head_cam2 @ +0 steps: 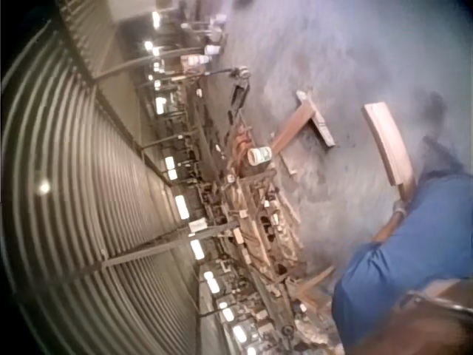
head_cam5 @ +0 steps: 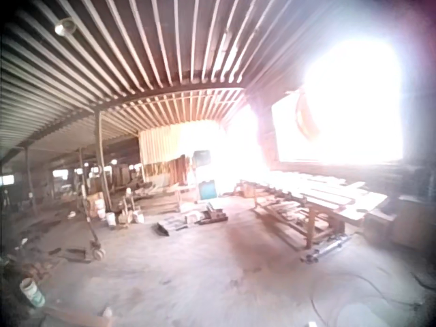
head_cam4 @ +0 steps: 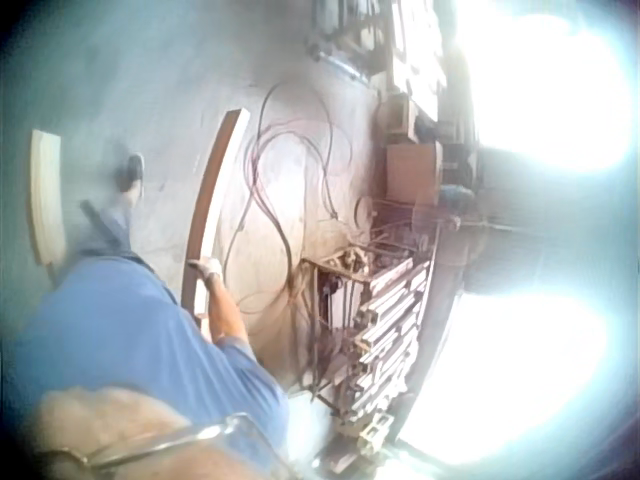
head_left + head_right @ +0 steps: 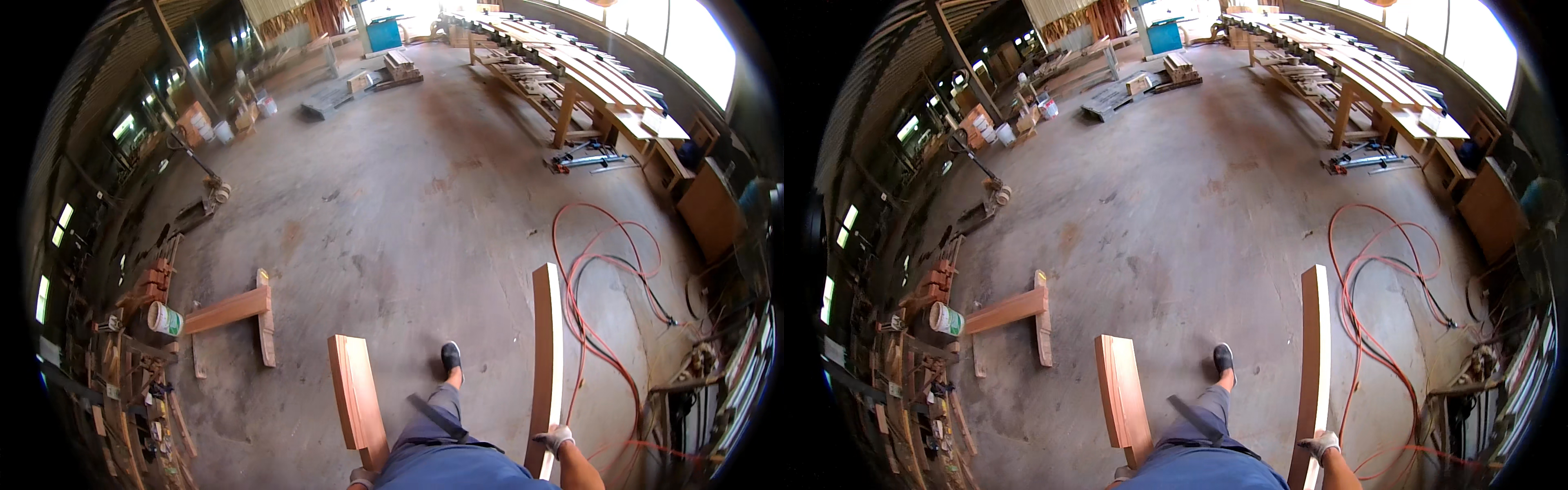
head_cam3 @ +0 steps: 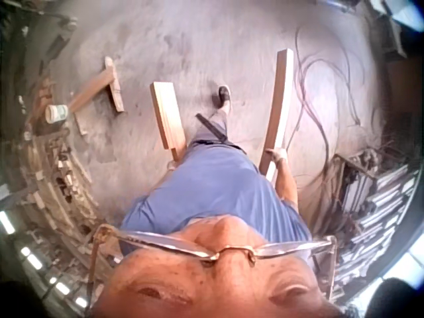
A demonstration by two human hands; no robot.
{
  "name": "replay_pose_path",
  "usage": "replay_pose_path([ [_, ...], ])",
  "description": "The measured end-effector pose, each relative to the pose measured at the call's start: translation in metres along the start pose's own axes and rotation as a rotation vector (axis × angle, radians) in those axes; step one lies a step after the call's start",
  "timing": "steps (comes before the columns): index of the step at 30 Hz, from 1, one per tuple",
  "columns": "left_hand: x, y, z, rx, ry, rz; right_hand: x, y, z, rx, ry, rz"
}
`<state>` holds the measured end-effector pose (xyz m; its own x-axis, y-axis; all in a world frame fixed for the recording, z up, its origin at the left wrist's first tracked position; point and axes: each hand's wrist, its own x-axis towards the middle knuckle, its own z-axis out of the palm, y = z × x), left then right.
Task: The person assembles wooden planks on a jig, using a mallet to tap them into place. They also use a nail gun to fasten planks together on a workbench. The person repeatedly moves planks between the jig and the workbench.
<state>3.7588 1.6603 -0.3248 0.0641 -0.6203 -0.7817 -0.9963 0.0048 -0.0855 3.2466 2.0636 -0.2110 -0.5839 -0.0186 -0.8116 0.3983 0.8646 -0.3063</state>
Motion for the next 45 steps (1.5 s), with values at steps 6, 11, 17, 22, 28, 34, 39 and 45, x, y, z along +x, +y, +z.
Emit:
replay_pose_path([
  [6, -0.016, 0.227, -0.123, -0.035, -0.077, 0.049, 0.066, -0.074, -0.061, -0.504, 0.061, -0.046],
  [11, 0.015, 0.393, -0.24, -0.274, 0.024, -0.016, 0.12, -0.168, -0.105, -0.529, -0.084, -0.051],
  [17, 0.085, 0.534, -0.332, -0.432, 0.099, 0.062, 0.211, -0.299, -0.143, -0.599, -0.068, -0.019],
  [22, 0.108, 0.645, -0.386, -0.154, 0.238, 0.01, 0.315, -0.426, -0.187, -0.615, -0.05, -0.001],
  [28, 0.166, 0.733, -0.409, -0.217, 0.132, 0.038, 0.364, -0.683, -0.31, -0.256, -0.094, -0.042],
  [34, 0.177, 0.904, -0.498, -0.183, 0.119, 0.084, 0.502, -0.822, -0.357, 0.145, -0.128, -0.031],
  [39, 0.222, 1.046, -0.598, -0.251, 0.049, 0.013, 0.6, -0.904, -0.374, -0.238, 0.022, -0.155],
  [45, 0.307, 1.184, -0.739, -0.114, -0.059, 0.067, 0.603, -1.068, -0.4, -0.353, 0.003, -0.137],
])
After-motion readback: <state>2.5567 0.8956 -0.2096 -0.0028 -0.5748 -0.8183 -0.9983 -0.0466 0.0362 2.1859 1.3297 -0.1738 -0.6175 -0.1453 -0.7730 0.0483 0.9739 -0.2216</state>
